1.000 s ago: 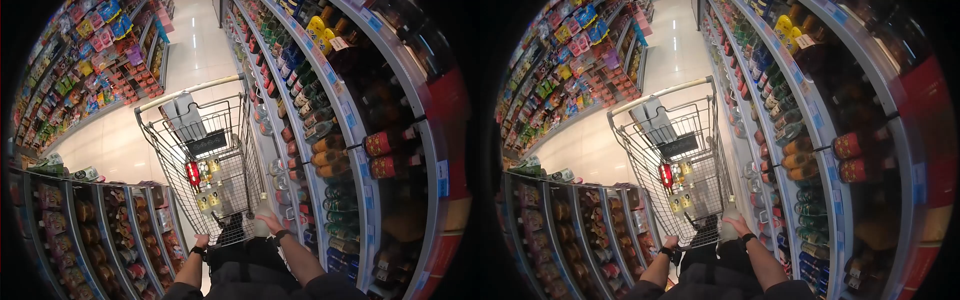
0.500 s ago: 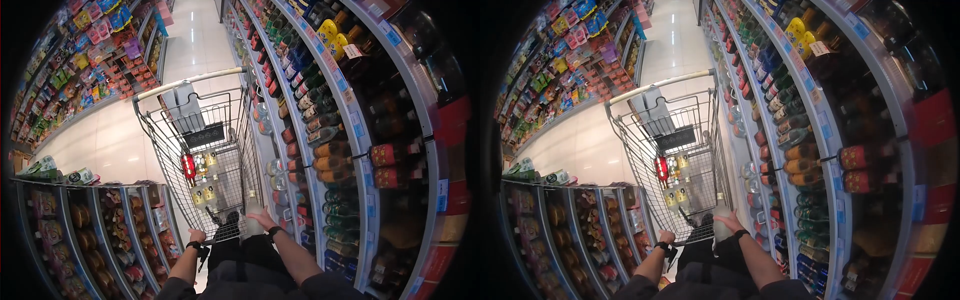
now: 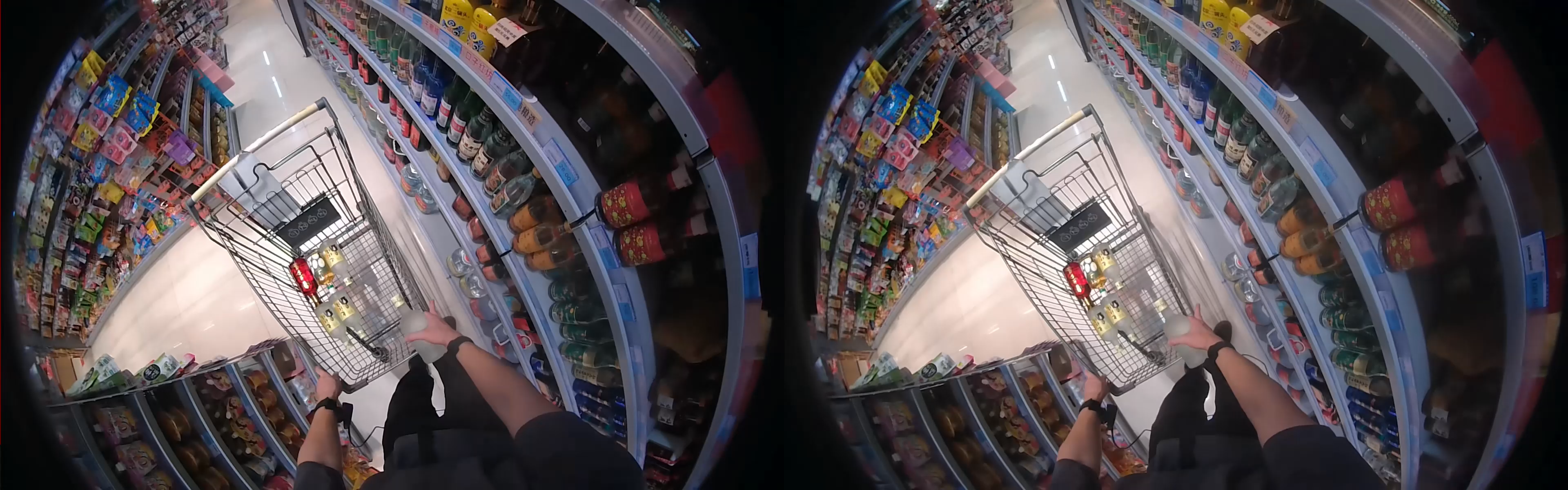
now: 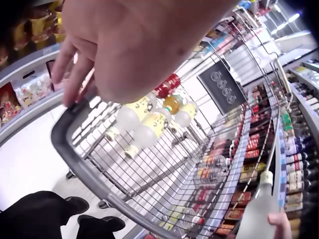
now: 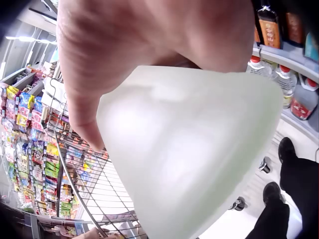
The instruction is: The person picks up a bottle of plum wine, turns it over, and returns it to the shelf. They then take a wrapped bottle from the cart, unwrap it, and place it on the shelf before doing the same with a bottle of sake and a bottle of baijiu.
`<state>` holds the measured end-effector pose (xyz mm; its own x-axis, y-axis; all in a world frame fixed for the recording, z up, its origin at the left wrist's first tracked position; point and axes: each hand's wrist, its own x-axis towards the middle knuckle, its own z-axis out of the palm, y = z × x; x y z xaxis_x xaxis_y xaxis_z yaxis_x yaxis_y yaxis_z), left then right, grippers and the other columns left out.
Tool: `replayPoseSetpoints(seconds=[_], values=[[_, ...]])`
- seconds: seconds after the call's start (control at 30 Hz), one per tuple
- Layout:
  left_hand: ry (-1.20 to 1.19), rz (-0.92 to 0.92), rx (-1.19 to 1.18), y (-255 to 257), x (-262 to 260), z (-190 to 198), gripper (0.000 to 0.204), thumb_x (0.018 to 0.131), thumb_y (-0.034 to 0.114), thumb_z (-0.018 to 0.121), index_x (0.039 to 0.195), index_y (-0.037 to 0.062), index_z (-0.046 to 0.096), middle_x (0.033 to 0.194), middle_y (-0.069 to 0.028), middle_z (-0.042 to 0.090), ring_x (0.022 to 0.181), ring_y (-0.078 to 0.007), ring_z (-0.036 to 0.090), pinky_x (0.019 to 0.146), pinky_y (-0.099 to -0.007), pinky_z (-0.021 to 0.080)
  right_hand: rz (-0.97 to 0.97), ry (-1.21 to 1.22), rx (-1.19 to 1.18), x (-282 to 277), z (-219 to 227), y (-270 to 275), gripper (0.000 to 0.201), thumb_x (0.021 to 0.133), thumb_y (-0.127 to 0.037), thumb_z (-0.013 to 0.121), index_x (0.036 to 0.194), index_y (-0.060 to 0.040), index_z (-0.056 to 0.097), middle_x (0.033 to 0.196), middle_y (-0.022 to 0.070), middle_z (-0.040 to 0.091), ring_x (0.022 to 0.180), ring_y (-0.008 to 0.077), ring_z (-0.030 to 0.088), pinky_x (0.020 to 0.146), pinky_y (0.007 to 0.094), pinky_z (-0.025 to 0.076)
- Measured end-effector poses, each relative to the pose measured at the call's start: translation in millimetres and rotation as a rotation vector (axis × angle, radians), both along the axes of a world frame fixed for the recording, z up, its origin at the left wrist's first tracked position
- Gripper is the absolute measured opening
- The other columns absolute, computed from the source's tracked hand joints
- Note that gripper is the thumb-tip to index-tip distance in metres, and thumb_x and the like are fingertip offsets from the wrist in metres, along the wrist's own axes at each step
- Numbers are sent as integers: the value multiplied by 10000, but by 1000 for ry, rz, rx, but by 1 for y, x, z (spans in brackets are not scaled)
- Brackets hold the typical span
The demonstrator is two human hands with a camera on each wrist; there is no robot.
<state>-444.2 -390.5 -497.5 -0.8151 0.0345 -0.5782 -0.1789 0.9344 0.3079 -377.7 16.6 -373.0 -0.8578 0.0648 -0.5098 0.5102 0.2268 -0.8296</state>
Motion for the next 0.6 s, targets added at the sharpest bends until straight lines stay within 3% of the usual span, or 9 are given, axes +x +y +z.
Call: replayPoseSetpoints(seconds=[0.03, 0.07, 0.13, 0.2, 0.27, 0.3, 0.37, 0.47, 0.6], values=[[126, 56, 129, 29, -8, 68, 794, 885, 306, 662, 1475, -62, 280, 1158, -338, 628, 1050, -501, 615, 985, -553, 452, 58, -25, 0, -8, 4, 6, 530, 665, -438, 831, 1046, -87, 715, 1241, 311, 600, 1425, 352, 328, 1233, 420, 30], [137, 57, 128, 37, -11, 72, 794, 885, 306, 662, 1475, -62, 280, 1158, -338, 628, 1050, -501, 615, 985, -553, 452, -41, 28, 130, -3, -2, 1, 657, 645, -446, 843, 1133, -42, 672, 1424, 334, 445, 1413, 354, 364, 1198, 387, 234], [583, -182, -57, 49, -13, 74, 783, 871, 313, 689, 1486, -8, 326, 1422, -375, 395, 1290, -454, 462, 1098, -527, 348, 41, 16, 146, -4, -7, 4, 742, 633, -446, 849, 1189, -7, 630, 1489, 336, 336, 1405, 364, 378, 1160, 383, 302], [424, -290, -72, 62, -13, 68, 739, 874, 348, 680, 1469, 27, 382, 1470, -337, 356, 1326, -443, 420, 1108, -513, 344, 273, 34, 261, -9, -3, 5, 903, 610, -455, 853, 1267, 81, 542, 1592, 319, 125, 1334, 377, 477, 1084, 397, 416], [90, -407, -132, 82, -14, 74, 643, 871, 451, 654, 1407, 123, 519, 1546, -223, 324, 1375, -414, 368, 1113, -510, 340, 397, -22, 245, -22, -1, 8, 916, 599, -464, 847, 1262, 89, 543, 1589, 317, 132, 1282, 396, 519, 1060, 407, 442], [-7, -477, -192, 89, -15, 72, 698, 861, 490, 656, 1442, 150, 473, 1561, -185, 326, 1413, -401, 321, 1116, -539, 324, 509, -92, 227, -26, 0, 5, 929, 588, -473, 841, 1258, 97, 544, 1586, 315, 140, 1230, 414, 561, 1037, 417, 468], [-149, -463, -168, 107, -24, 75, 739, 864, 493, 645, 1483, 161, 413, 1563, -179, 316, 1447, -399, 262, 1130, -605, 288, 579, -97, 276, -39, -2, 4, 921, 588, -494, 830, 1253, 81, 553, 1596, 302, 120, 1198, 398, 590, 996, 437, 496], [-204, -454, -215, 127, -47, 89, 838, 850, 526, 653, 1537, 178, 321, 1581, -197, 286, 1471, -397, 226, 1154, -594, 263, 560, -153, 334, -50, -38, 0, 876, 575, -472, 844, 1222, 53, 574, 1613, 253, 123, 1137, 383, 630, 975, 462, 509], [-282, -565, -55, 103, -104, 31, 1024, 814, 598, 654, 1571, 78, 200, 1581, -259, 269, 1502, -393, 161, 1213, -546, 112, 484, -170, 331, -93, -31, 8, 845, 557, -435, 849, 1207, 40, 592, 1596, 123, 282, 1140, 362, 623, 958, 454, 513]])
